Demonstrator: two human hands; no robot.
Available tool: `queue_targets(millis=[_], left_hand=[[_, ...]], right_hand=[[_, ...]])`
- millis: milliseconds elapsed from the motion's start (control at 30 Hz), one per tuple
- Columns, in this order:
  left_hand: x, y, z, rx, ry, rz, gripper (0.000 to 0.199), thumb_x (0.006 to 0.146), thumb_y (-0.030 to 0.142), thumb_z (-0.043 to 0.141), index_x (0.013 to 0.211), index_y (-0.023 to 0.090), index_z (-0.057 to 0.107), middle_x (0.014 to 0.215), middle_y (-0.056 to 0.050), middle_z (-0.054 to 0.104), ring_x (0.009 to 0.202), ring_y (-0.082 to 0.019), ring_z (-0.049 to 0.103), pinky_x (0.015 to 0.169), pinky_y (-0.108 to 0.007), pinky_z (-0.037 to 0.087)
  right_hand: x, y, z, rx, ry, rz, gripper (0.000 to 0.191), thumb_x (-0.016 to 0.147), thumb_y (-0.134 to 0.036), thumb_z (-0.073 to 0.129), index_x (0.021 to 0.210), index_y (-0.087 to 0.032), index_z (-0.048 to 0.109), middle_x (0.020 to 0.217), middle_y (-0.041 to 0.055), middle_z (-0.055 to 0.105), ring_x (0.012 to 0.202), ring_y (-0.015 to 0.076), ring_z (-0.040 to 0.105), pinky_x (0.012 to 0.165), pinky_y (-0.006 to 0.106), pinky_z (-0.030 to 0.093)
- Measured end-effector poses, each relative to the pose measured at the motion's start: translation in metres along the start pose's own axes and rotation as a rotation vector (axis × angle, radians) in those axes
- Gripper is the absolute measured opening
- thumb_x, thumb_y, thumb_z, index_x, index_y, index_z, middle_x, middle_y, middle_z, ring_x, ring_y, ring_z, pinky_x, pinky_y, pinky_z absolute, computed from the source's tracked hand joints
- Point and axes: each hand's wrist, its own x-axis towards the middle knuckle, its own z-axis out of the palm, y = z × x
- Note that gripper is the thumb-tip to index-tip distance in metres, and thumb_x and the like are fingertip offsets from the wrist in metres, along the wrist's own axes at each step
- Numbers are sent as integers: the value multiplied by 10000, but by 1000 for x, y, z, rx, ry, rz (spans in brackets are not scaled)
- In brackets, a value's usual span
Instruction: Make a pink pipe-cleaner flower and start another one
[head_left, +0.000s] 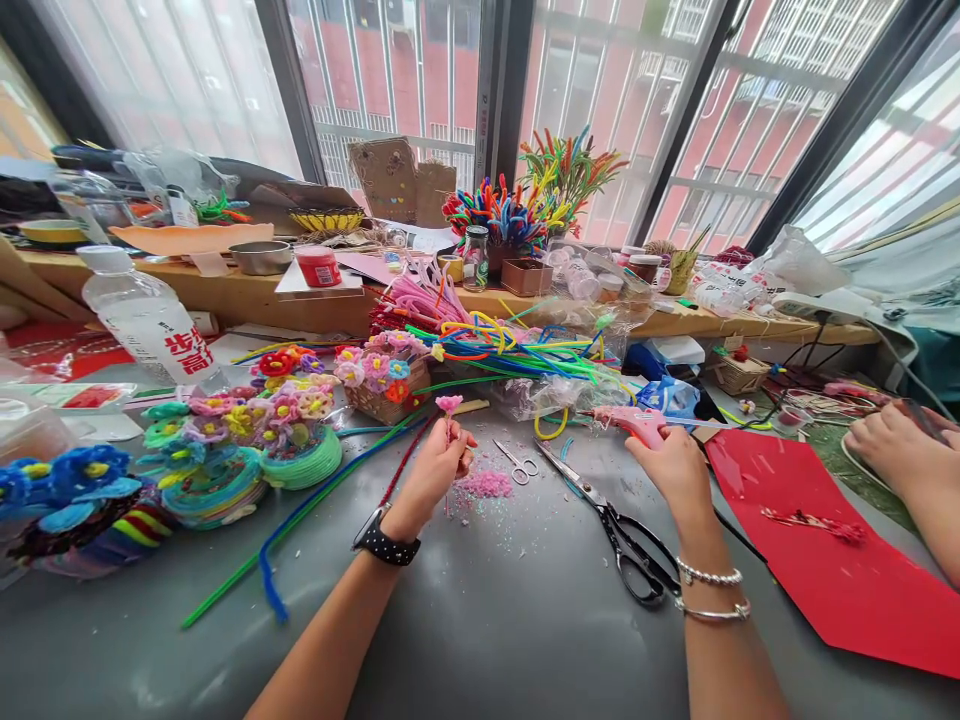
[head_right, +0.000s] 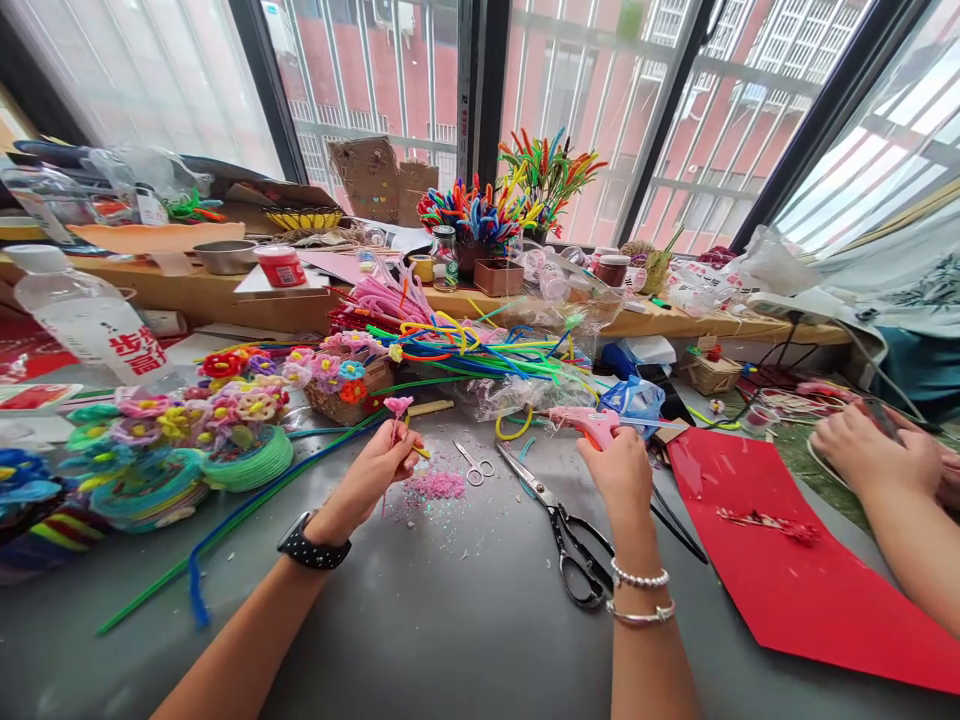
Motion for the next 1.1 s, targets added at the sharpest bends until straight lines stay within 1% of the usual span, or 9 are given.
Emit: queue_targets(millis=[100, 267, 367, 500, 600, 700, 800, 967, 1100], left_hand=[[-3, 2, 2, -9, -6, 16, 108, 759, 216, 417, 717, 186, 322, 646, 65, 431, 376, 7, 280, 366, -127, 191], [-5, 5, 6, 7, -4, 70, 102, 758, 260, 443, 778, 177, 386, 546, 81, 353, 360, -8, 232, 349, -137, 160], [-3, 3, 6, -20, -10, 102, 170, 767, 338, 443, 777, 171, 411, 492, 96, 263, 360, -20, 188, 347, -145, 152], [-1, 0, 6, -20, 23, 129, 260, 794, 420, 362, 701, 180, 400, 470, 99, 176, 363, -36, 113, 347, -162, 119], [0, -1, 4, 162, 50, 192, 274, 803, 391, 351, 656, 172, 427, 465, 83, 212, 373, -51, 171, 365, -181, 158], [-2, 0, 4, 508, 128, 385, 255, 796, 337, 393, 649, 160, 505, 539, 30, 392, 485, -84, 368, 472, -204, 290], [-5, -1, 6, 765, 144, 514, 267, 815, 323, 368, 681, 167, 538, 664, -10, 505, 621, -122, 468, 590, -228, 337], [-9, -4, 12, 912, 180, 472, 258, 852, 326, 272, 847, 169, 476, 653, -13, 535, 574, -138, 500, 535, -232, 327], [-10, -4, 14, 1005, 125, 477, 275, 861, 324, 243, 845, 175, 474, 630, -7, 537, 547, -135, 504, 524, -229, 323]], right_hand=[[-5, -11, -3, 101, 36, -39, 502, 617, -445, 514, 956, -78, 561, 830, 153, 630, 720, 261, 570, 565, 287, 383], [-23, -36, -6, 149, 86, -144, 333, 628, -467, 496, 714, -158, 587, 574, 65, 580, 508, 198, 494, 460, 257, 306], [-30, -43, -3, 205, 120, -208, 317, 621, -475, 512, 682, -168, 563, 534, 37, 540, 469, 167, 442, 447, 240, 288], [-33, -47, 2, 274, 143, -285, 343, 604, -511, 535, 643, -170, 525, 510, 14, 503, 431, 133, 382, 436, 230, 279], [-35, -48, 5, 329, 171, -347, 339, 630, -510, 524, 618, -172, 502, 493, -8, 474, 418, 112, 349, 439, 225, 277], [-38, -50, 6, 359, 222, -408, 326, 664, -491, 506, 613, -170, 498, 477, -24, 451, 420, 104, 343, 447, 220, 276], [-39, -50, 7, 386, 267, -442, 332, 691, -490, 482, 632, -164, 512, 476, -27, 449, 423, 106, 359, 453, 221, 282], [-39, -49, 10, 404, 330, -468, 348, 716, -492, 465, 674, -153, 529, 503, -17, 470, 440, 115, 391, 466, 224, 301], [-39, -49, 11, 398, 374, -503, 357, 733, -490, 452, 700, -145, 533, 522, -5, 484, 458, 126, 406, 472, 229, 310]])
